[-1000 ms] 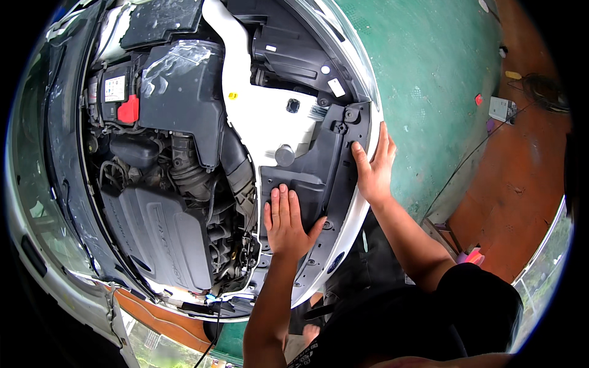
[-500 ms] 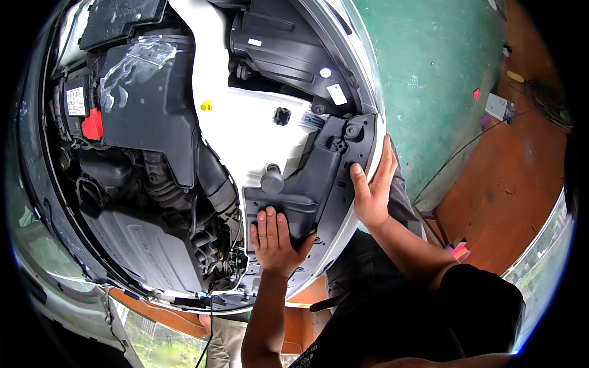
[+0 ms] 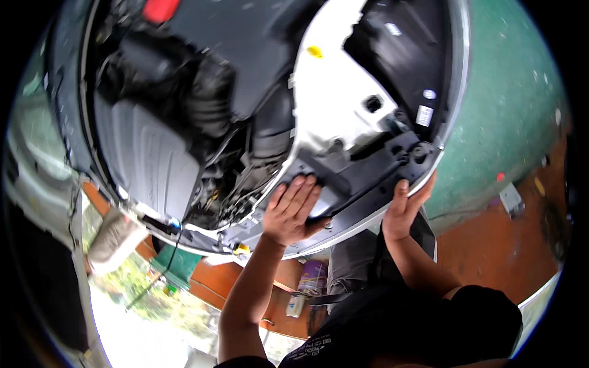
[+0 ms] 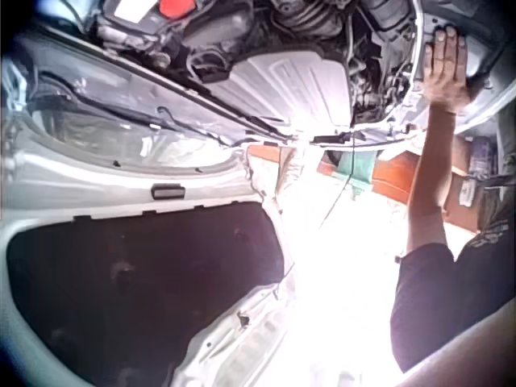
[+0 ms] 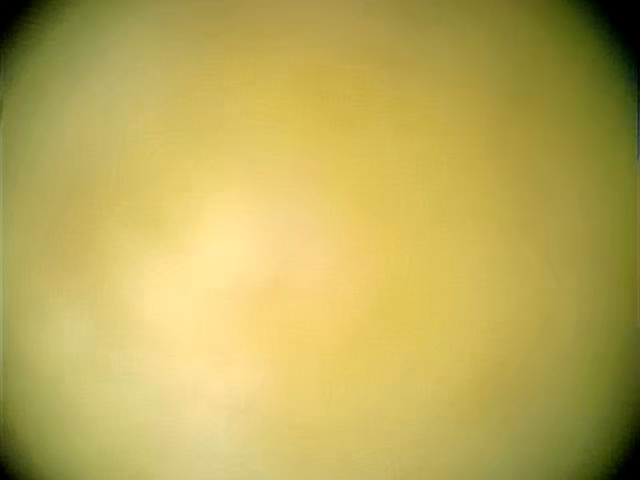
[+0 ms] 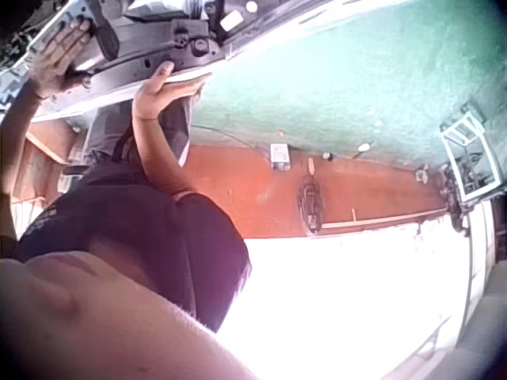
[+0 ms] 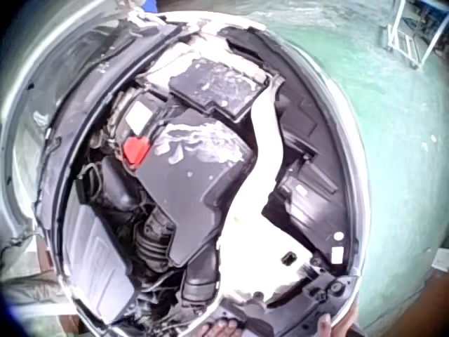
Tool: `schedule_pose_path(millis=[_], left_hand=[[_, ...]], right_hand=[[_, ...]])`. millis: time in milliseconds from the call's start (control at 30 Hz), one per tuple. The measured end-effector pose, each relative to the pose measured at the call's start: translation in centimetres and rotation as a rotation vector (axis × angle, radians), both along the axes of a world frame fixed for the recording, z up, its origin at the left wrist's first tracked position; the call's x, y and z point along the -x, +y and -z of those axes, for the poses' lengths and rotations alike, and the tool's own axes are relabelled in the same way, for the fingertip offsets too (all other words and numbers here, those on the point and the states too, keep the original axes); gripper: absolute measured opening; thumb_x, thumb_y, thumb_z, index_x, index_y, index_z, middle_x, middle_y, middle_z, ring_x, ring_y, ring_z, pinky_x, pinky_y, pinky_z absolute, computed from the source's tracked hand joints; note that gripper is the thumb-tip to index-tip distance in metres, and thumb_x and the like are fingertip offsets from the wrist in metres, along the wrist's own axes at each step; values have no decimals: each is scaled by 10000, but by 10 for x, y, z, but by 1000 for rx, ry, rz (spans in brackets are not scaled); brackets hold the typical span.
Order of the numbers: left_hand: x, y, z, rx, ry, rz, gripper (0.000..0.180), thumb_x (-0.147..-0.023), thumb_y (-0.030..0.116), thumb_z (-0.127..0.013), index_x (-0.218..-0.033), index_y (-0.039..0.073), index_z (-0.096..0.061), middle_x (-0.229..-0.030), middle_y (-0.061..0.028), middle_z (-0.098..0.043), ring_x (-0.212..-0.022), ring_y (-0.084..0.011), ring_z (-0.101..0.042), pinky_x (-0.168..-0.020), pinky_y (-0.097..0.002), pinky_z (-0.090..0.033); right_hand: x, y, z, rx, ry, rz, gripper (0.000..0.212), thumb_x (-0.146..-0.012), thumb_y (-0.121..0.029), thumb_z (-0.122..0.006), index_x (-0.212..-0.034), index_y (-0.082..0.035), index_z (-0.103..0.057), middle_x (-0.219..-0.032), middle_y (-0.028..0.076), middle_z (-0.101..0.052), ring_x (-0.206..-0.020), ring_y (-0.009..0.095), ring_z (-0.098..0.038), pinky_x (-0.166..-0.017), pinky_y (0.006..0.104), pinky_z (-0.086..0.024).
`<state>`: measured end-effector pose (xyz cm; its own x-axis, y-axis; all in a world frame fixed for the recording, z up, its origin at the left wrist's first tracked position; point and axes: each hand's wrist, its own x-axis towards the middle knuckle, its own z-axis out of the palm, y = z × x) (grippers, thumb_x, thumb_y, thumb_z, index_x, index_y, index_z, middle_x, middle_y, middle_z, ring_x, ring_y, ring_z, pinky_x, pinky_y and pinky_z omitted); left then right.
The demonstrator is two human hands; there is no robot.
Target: The person aligns and secures a white front bumper onto a car with the hood open, assisted by two others. They press along the edges, adjust the fit, and use a tool to tighten fasteners under the hood while coordinating with coworkers to hold the bumper in place.
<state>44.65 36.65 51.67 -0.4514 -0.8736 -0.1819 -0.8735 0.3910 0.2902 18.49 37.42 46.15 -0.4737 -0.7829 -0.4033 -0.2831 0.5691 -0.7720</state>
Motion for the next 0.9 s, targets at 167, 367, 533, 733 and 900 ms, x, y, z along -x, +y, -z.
schedule_pose_path(millis=[167, 367, 533, 733, 900], left_hand=[[-24, -9, -18, -34, 131, 31, 905, -867, 573, -703, -1588, 96, -437, -1711, -73, -336, -1606, -218, -244, -1315, -439, -147], [-42, 36, 8, 270, 209, -10, 929, -868, 583, -710, -1583, 59, -431, -1700, -114, -344, -1607, -231, -233, -1319, -449, -126], [-25, 36, 36, 369, 719, -192, 721, -818, 504, -761, -1377, 72, -620, -1376, -119, -650, -1336, -298, -559, -1175, -443, -372], [-146, 238, -19, 649, 1328, -784, 370, -869, 259, -762, -1146, 26, -687, -1095, -128, -704, -1085, -323, -660, -954, -427, -501], [-270, 417, 16, 676, 652, -1582, 379, -887, 139, -769, -1220, -10, -664, -1222, -164, -672, -1132, -355, -603, -1008, -443, -449]], right_hand=[[2, 0, 13, 77, -58, 4, 910, -1076, -492, -563, -1633, 78, -123, -1586, 328, -310, -1405, 401, -437, -1211, 446, -327], [-57, 56, -29, -245, -28, -65, 1109, -965, -729, -557, -1669, -15, -83, -1670, 284, -250, -1497, 423, -380, -1215, 559, -333], [-107, 42, -15, -153, 65, 257, 897, -979, -738, -483, -1561, -58, -429, -1534, 182, -523, -1317, 403, -589, -1095, 593, -495], [-107, 51, -26, -209, -268, 169, 735, -1062, -647, -282, -1532, -130, -511, -1538, 126, -544, -1364, 412, -559, -1131, 624, -476], [-118, 52, -27, -276, -110, 260, 729, -1020, -693, -336, -1555, -226, -498, -1570, 75, -528, -1397, 397, -540, -1109, 664, -471]])
